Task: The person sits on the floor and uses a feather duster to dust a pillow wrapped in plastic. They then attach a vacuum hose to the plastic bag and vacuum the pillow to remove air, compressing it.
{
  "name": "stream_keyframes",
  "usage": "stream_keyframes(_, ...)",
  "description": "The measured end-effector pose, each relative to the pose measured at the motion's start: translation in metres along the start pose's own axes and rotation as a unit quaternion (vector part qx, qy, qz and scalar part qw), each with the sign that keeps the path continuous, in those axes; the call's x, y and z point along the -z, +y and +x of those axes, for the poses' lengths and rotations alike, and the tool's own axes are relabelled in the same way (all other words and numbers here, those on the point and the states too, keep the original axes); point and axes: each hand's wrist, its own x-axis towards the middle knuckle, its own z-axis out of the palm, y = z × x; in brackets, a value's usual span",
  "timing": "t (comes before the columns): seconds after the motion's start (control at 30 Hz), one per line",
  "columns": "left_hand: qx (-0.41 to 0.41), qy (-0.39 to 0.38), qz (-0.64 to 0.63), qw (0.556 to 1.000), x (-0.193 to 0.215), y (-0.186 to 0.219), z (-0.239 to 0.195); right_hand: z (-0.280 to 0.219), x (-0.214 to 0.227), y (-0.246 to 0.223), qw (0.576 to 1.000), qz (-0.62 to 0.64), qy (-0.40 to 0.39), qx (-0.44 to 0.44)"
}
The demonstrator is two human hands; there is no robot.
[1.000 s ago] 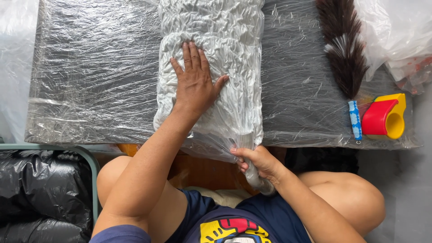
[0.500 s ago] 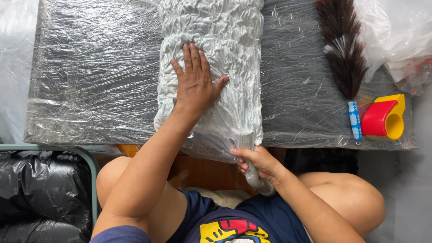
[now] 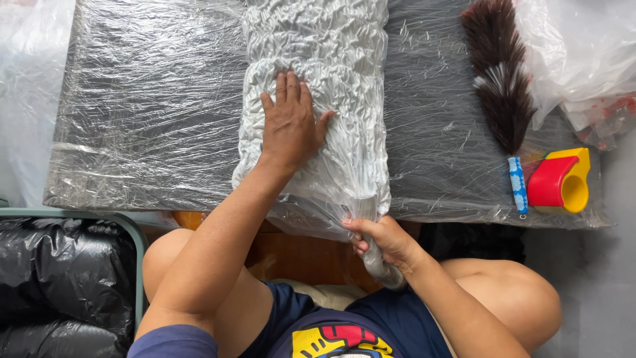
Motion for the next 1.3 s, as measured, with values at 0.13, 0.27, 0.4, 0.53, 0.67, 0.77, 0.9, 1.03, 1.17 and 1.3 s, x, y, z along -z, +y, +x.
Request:
stream_keyframes(0.13, -0.061, 0.127, 0.019, 0.990, -0.003, -0.010, -0.001, -0.015, -0.005, 0.001, 0.999, 0.030, 0.014, 0.022)
stream_keyframes(0.27, -0.040, 0.094, -0.016, 0.995, 0.015, -0.013, 0.013, -0.019, -0.001, 0.011, 1.000, 0.018, -0.004, 0.015)
stream_keyframes(0.4, -0.016, 0.056, -0.028, 0.998, 0.026, -0.013, 0.059, -0.022, -0.001, 0.012, 1.000, -0.012, -0.013, -0.025)
stream_keyframes(0.53, 0.001, -0.025, -0.066, 0.997, 0.059, 0.002, 0.111, -0.019, 0.001, 0.016, 1.000, 0.005, -0.001, -0.028)
stream_keyframes(0.67, 0.028, -0.035, -0.020, 0.999, 0.047, -0.008, 0.156, -0.016, 0.004, 0.015, 0.999, -0.006, -0.012, -0.034)
stream_keyframes(0.77, 0.046, -0.038, 0.001, 0.998, 0.031, -0.022, 0.172, -0.014, 0.010, 0.018, 0.998, 0.012, 0.026, -0.060)
stream_keyframes(0.9, 0.058, -0.073, -0.030, 0.995, 0.015, -0.030, 0.189, -0.007, 0.021, 0.023, 0.996, -0.020, 0.018, -0.087)
stream_keyframes(1.03, 0.048, -0.073, 0.007, 0.996, -0.005, -0.038, 0.211, -0.006, 0.026, 0.027, 0.995, 0.009, 0.013, -0.104)
stream_keyframes(1.17, 0.015, -0.090, 0.023, 0.996, -0.001, -0.037, 0.223, -0.006, 0.018, 0.023, 0.994, -0.002, 0.037, -0.101)
stream_keyframes(1.3, -0.019, -0.041, 0.106, 0.993, -0.016, -0.032, 0.243, -0.009, 0.012, 0.019, 0.994, 0.018, 0.047, -0.096)
